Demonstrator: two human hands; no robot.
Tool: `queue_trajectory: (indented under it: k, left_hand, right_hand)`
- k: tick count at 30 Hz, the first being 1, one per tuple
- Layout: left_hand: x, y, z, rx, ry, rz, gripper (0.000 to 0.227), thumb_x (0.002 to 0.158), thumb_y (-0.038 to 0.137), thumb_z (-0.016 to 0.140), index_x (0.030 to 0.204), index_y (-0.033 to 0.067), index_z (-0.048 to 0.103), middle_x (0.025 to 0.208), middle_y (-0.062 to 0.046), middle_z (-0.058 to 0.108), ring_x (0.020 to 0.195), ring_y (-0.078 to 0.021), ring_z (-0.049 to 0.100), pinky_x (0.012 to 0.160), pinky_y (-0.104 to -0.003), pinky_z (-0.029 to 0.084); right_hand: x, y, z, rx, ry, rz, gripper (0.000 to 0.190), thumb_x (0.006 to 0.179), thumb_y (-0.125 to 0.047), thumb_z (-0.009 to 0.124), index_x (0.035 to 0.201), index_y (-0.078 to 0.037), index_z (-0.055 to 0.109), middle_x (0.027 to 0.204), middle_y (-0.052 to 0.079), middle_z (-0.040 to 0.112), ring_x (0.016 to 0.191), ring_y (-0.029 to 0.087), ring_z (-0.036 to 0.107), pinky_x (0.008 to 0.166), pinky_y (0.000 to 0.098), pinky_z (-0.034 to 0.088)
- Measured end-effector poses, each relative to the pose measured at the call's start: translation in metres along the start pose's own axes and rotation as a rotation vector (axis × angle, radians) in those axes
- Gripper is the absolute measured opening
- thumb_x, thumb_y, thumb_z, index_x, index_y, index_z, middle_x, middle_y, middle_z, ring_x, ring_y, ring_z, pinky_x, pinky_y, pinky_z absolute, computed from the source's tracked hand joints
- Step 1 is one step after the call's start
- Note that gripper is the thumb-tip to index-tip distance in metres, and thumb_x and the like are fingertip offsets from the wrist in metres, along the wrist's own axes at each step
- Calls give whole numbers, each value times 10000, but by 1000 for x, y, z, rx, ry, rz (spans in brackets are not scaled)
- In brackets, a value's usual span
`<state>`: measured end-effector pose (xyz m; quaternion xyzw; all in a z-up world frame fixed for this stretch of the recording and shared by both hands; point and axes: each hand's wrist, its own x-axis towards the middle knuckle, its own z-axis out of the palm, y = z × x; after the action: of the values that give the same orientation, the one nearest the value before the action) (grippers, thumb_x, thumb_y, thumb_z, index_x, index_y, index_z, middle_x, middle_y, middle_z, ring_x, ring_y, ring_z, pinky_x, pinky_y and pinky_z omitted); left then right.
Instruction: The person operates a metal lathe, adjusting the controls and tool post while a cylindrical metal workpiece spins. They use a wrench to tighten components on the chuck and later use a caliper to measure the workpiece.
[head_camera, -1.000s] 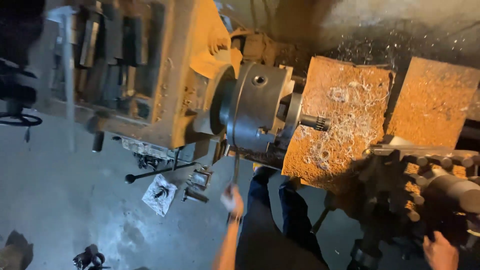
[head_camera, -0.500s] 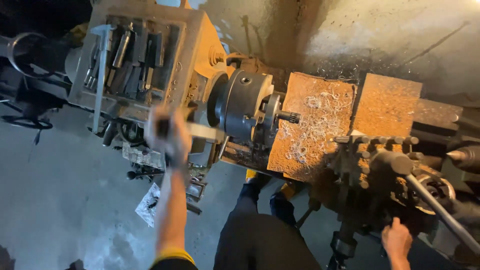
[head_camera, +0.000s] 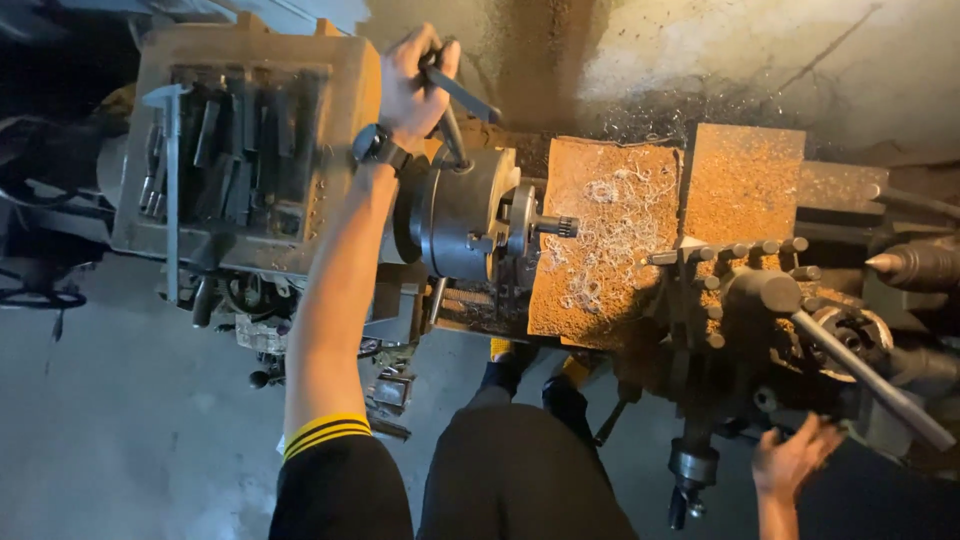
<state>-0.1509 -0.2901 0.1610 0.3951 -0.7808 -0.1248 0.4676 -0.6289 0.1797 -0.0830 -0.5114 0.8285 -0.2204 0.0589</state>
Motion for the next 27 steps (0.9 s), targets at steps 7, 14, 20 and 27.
queue_trajectory:
  k: [7,14,20,27]
  left_hand:
    - [-2,-20,23,409,-364,-218,395,856,415,717,868,77,512,645,-47,505,533,-120,357,396,-244,332]
    - [-7,2,22,763,-376,-149,602,984,582,415,1170,9,433,983,-125,432,881,-315,401,748,-436,324]
    - [-66,105,-32,893,-293,-209,709,936,635,404,1225,-12,392,826,-182,647,668,-273,638,558,-376,501]
    - [-127,124,-44,1016,-245,-166,328,912,185,404,1163,24,539,847,-65,669,564,-146,618,539,-281,502]
  right_hand:
    - [-47,-86,-53,-71,354,146,494,711,184,625,1187,142,503,1162,323,516,1089,453,481,875,499,391]
    - [-62,-240,-75,560,233,225,203,909,1,559,1100,70,549,1012,201,586,886,289,591,797,336,516]
    - [19,-368,-79,1115,-208,134,195,866,-94,543,1018,25,563,946,159,626,864,246,647,805,315,567]
    - [148,-481,-32,2099,-825,-226,273,1033,-185,356,1276,-89,437,1291,162,503,1274,287,453,1128,396,346]
